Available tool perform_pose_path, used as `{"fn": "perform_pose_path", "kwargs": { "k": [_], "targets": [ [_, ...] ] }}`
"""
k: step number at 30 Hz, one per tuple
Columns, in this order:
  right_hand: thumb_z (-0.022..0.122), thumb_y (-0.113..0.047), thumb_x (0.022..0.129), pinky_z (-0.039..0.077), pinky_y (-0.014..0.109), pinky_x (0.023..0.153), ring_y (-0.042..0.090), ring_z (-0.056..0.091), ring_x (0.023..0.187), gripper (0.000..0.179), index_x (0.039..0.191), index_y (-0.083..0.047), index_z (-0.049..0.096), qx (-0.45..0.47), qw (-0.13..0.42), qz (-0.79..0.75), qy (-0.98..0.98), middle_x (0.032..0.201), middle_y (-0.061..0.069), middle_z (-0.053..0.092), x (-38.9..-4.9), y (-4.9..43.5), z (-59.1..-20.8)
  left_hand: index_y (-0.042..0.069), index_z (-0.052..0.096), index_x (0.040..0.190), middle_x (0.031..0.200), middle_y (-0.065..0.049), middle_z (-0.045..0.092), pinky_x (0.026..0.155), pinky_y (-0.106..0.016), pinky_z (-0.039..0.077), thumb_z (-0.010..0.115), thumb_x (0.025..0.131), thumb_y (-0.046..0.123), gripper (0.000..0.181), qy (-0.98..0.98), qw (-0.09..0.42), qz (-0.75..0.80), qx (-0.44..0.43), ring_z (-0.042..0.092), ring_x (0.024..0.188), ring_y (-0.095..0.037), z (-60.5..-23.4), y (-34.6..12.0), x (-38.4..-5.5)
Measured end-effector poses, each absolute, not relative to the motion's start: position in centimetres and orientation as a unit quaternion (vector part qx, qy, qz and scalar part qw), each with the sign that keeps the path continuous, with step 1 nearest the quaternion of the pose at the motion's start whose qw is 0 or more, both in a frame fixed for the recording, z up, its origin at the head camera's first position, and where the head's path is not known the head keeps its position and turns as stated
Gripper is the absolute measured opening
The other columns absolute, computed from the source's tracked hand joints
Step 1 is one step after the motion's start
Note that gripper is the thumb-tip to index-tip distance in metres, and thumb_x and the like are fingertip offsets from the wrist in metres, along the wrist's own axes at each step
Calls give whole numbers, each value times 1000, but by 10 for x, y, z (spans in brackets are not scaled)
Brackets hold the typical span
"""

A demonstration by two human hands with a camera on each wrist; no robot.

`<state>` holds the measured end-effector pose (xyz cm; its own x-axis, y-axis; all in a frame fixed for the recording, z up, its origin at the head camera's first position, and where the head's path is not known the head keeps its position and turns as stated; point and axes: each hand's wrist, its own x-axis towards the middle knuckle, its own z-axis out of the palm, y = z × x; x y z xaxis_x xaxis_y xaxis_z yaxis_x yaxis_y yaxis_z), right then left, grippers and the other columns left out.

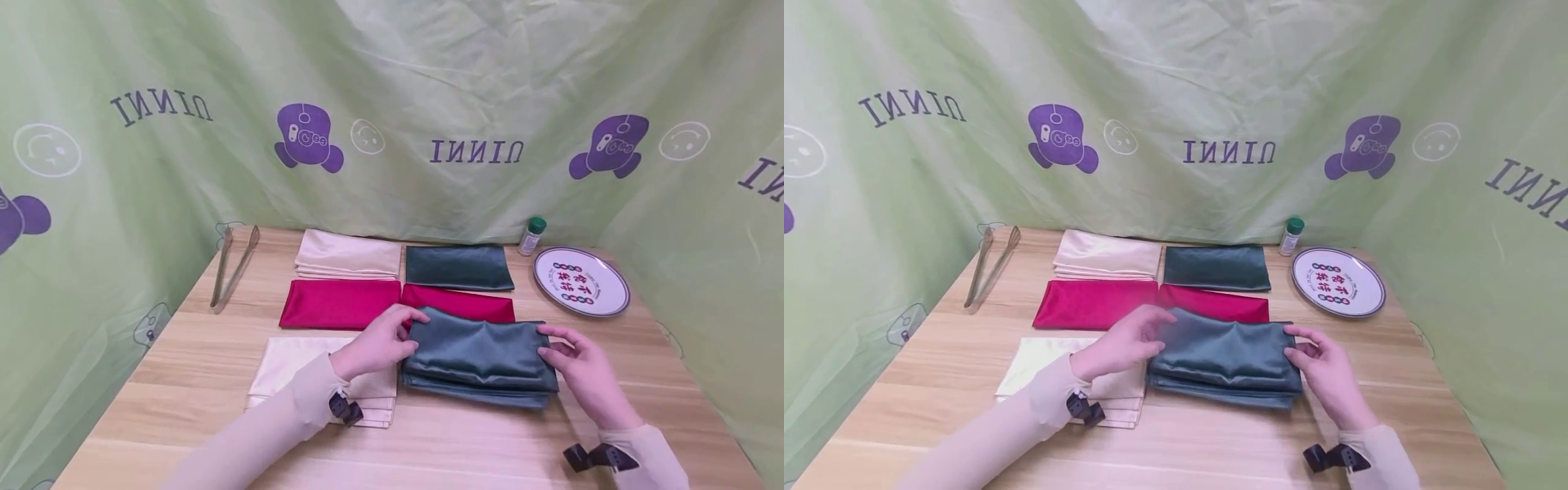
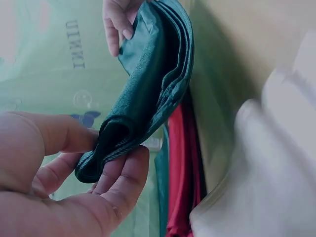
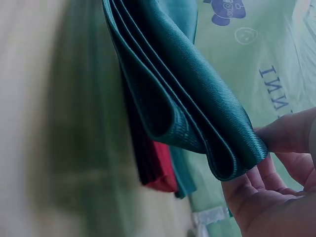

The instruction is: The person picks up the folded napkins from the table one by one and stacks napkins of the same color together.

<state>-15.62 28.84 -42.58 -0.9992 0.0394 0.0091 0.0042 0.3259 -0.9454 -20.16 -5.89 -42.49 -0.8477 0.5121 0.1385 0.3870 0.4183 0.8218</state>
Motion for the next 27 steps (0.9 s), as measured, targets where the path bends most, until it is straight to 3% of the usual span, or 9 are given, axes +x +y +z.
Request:
{"fn": "perform_pose_path", "kwargs": {
  "k": [9,13,19,27],
  "targets": [
    [64,-10,94,49,20,71,9,61,86,40,133,-2,57,9,17,543,-839,106,13,63,-202,280,-411,14,60,127,104,-7,51,66,-30,51,68,88,3,41,848,58,470,240,57,77,-18,-409,-66,-240],
    [63,-8,94,48,18,72,7,59,88,41,133,1,56,12,24,555,-831,111,11,60,-222,277,-405,16,60,126,98,-9,50,67,-30,49,67,88,3,41,849,50,473,228,56,72,-18,-403,-65,-257],
    [61,-4,93,46,15,71,5,58,89,39,132,2,57,22,51,544,-838,123,12,52,-247,271,-393,14,60,126,116,-11,51,66,-30,49,65,89,0,40,840,53,497,209,58,75,-19,-395,-61,-279],
    [62,-3,92,43,17,62,8,53,79,38,130,0,60,20,80,506,-858,109,17,55,-286,268,-386,11,62,125,121,-20,49,65,-27,47,66,89,1,37,852,21,484,199,53,77,-20,-392,-52,-311]
  ]
}}
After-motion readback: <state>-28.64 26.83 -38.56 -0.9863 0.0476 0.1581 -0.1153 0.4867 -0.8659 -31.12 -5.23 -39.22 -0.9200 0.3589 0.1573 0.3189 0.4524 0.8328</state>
